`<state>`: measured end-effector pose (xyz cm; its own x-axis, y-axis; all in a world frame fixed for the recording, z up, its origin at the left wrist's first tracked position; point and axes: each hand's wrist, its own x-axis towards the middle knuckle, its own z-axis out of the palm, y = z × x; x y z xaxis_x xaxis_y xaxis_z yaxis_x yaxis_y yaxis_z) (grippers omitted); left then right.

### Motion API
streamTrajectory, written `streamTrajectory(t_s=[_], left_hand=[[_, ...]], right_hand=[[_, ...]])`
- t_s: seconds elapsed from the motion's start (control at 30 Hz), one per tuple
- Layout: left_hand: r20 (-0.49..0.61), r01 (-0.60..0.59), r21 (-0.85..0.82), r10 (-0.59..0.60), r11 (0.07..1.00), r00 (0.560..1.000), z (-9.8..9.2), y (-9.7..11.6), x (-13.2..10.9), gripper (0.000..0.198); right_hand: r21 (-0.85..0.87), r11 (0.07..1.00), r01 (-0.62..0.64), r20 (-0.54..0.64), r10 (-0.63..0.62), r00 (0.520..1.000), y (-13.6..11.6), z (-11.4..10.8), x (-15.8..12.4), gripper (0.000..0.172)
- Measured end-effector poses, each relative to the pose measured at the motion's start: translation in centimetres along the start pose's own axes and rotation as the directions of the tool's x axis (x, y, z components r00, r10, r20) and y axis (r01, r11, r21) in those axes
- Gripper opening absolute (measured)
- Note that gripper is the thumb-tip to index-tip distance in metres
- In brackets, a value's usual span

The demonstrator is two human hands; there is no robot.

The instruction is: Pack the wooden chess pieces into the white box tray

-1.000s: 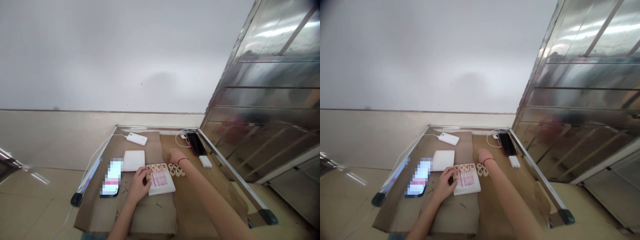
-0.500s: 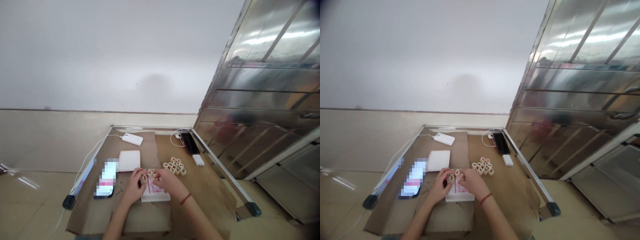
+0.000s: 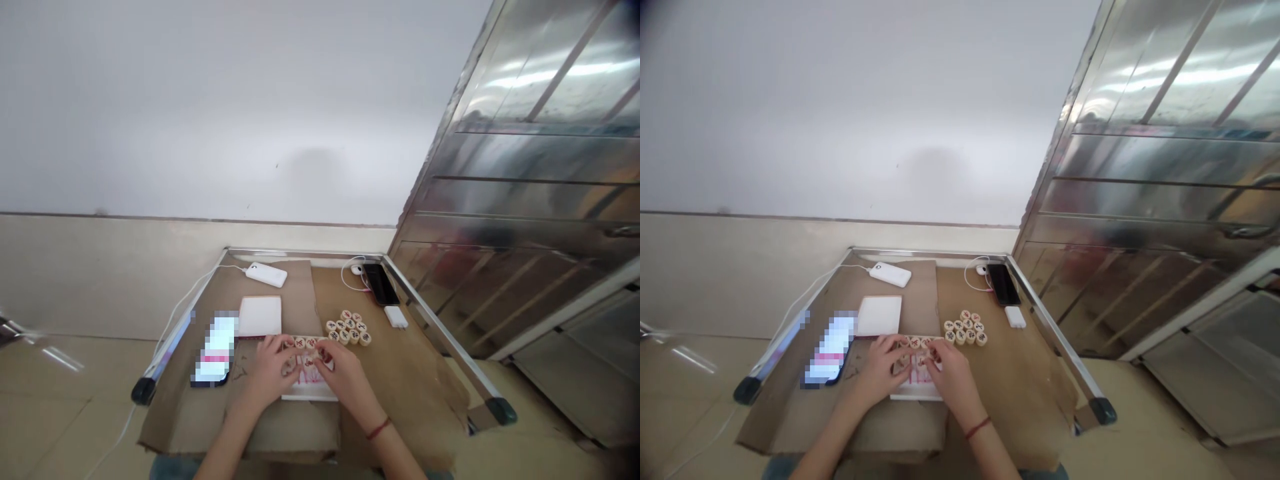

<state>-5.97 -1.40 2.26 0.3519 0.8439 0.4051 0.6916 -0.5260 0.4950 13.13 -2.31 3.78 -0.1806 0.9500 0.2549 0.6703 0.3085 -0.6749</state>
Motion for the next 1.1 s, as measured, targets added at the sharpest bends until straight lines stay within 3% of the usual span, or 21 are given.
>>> streamTrajectory(t_s=[0.13, 0.27, 0.37, 0.57, 0.7, 0.8, 0.97, 1.1], left_hand=[[0.099, -0.047, 0.12, 0.035, 0.992, 0.994, 0.4, 1.0, 1.0, 0.03], [0.083, -0.065, 0.168, 0.052, 0.984, 0.995, 1.3, 1.3, 1.7, 0.012], [0.069, -0.049, 0.233, 0.034, 0.971, 0.997, 1.6, 1.2, 1.6, 0.015], [0.059, -0.008, 0.251, -0.007, 0.968, 0.998, 1.2, 1.0, 1.2, 0.022], [0.068, 0.001, 0.148, -0.012, 0.989, 0.998, 0.9, 0.1, 1.1, 0.046], [0.116, -0.017, 0.072, 0.009, 0.997, 0.993, 1.0, -0.7, 1.2, 0.062], [0.243, 0.02, 0.078, -0.039, 0.997, 0.969, 0.6, -0.5, 1.6, 0.063], [0.283, 0.082, 0.144, -0.12, 0.986, 0.952, 0.3, 0.8, 1.9, 0.058]], right_hand=[[0.102, 0.995, 0.016, -0.053, -0.011, 0.999, 0.6, -0.2, -0.1, 0.018], [0.2, 0.98, 0.001, -0.048, 0.009, 0.999, 0.4, -0.1, -0.3, 0.023], [0.227, 0.974, -0.002, -0.023, 0.008, 1.0, -0.1, 0.1, -0.6, 0.027], [0.12, 0.993, 0.012, 0.036, -0.017, 0.999, -0.9, 0.7, -0.6, 0.026], [0.057, 0.998, 0.04, 0.053, -0.043, 0.998, -1.3, 1.4, -0.2, 0.033], [0.002, 0.998, 0.056, 0.057, -0.056, 0.997, -1.4, 2.0, 0.1, 0.026], [-0.021, 0.995, 0.1, 0.05, -0.098, 0.994, -1.0, 2.5, 0.0, 0.02], [-0.043, 0.992, 0.122, -0.048, -0.124, 0.991, 0.1, 1.1, 0.9, 0.014]])
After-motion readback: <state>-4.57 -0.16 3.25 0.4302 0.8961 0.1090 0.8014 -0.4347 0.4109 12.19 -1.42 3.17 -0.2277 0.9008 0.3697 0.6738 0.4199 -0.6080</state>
